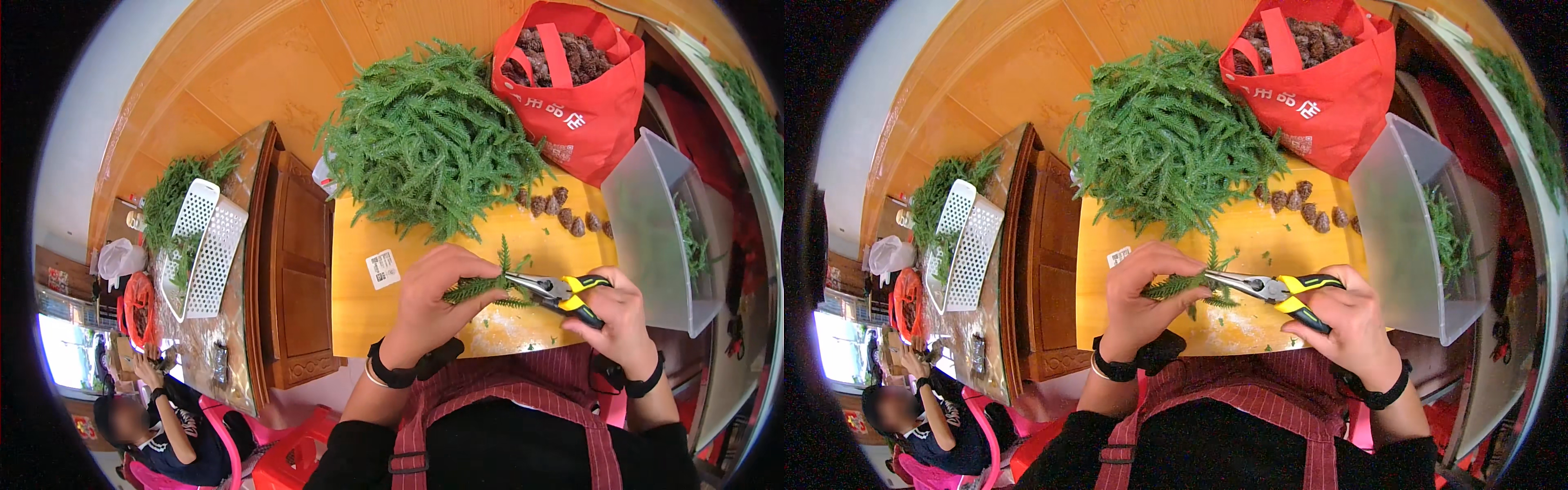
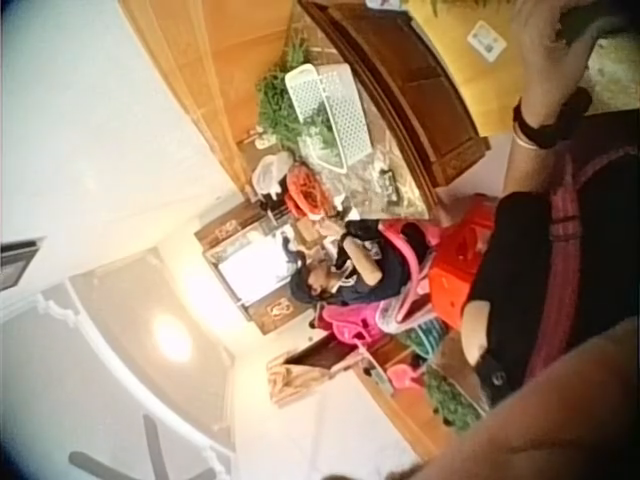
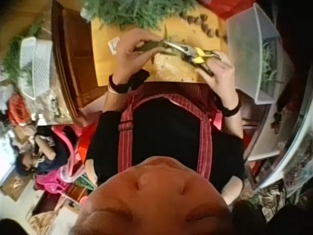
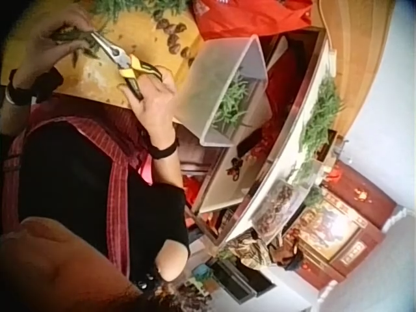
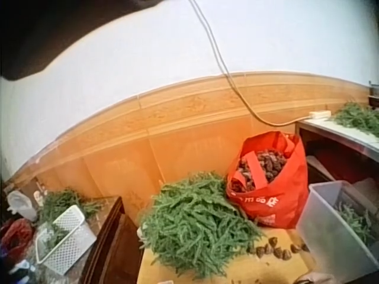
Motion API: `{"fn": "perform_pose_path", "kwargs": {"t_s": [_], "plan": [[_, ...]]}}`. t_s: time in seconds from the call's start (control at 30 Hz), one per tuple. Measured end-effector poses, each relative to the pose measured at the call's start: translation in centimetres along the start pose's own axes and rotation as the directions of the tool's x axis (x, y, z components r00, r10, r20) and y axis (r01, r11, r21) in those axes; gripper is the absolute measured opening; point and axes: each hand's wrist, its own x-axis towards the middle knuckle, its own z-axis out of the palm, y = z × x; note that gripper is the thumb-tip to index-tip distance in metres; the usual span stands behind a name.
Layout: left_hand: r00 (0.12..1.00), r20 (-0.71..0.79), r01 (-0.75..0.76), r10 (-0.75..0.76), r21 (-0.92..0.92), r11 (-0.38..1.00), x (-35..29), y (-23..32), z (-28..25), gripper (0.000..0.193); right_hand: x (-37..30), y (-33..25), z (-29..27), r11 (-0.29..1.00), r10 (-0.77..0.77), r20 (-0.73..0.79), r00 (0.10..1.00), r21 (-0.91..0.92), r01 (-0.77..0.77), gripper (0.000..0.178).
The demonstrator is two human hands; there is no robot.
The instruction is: Trimming green foliage and handling seed pods at a workstation.
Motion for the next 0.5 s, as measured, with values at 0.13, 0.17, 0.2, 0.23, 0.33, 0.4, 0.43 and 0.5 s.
{"fn": "perform_pose_path", "kwargs": {"t_s": [0.13,0.17,0.2,0.23,0.33,0.4,0.43,0.5], "plan": [[0.983,0.011,0.185,-0.185,-0.114,0.976,-0.15,0.54,0.11,0.027,0.15,0.05,0.13,0.982,0.066,-0.004,0.998,0.18,-0.065,0.032],[0.983,0.011,0.185,-0.185,-0.113,0.976,-0.21,0.49,0.16,0.027,0.02,0.19,0.11,0.972,0.08,0.024,0.997,0.22,-0.083,0.033],[0.977,0.02,0.214,-0.213,-0.153,0.965,-0.29,0.36,0.2,0.027,-0.05,0.27,0.11,0.961,0.092,0.051,0.994,0.259,-0.102,0.034],[0.97,0.032,0.242,-0.241,-0.194,0.951,-0.34,0.25,0.28,0.027,0.01,0.23,0.17,0.96,0.094,0.05,0.994,0.259,-0.104,0.034],[0.951,0.051,0.309,-0.306,-0.228,0.923,-0.52,0.22,0.36,0.028,0.2,0.17,0.32,0.955,0.089,0.048,0.995,0.281,-0.099,0.032],[0.95,0.055,0.312,-0.307,-0.22,0.924,-0.5,0.23,0.37,0.028,0.08,0.34,0.38,0.956,0.132,0.107,0.985,0.249,-0.156,0.029],[0.949,0.064,0.314,-0.307,-0.217,0.924,-0.44,0.27,0.45,0.028,0.04,0.34,0.41,0.956,0.134,0.105,0.985,0.249,-0.156,0.029],[0.94,0.074,0.342,-0.334,-0.22,0.914,-0.39,0.27,0.61,0.028,0.05,0.23,0.5,0.971,0.112,0.037,0.993,0.209,-0.117,0.028]]}}
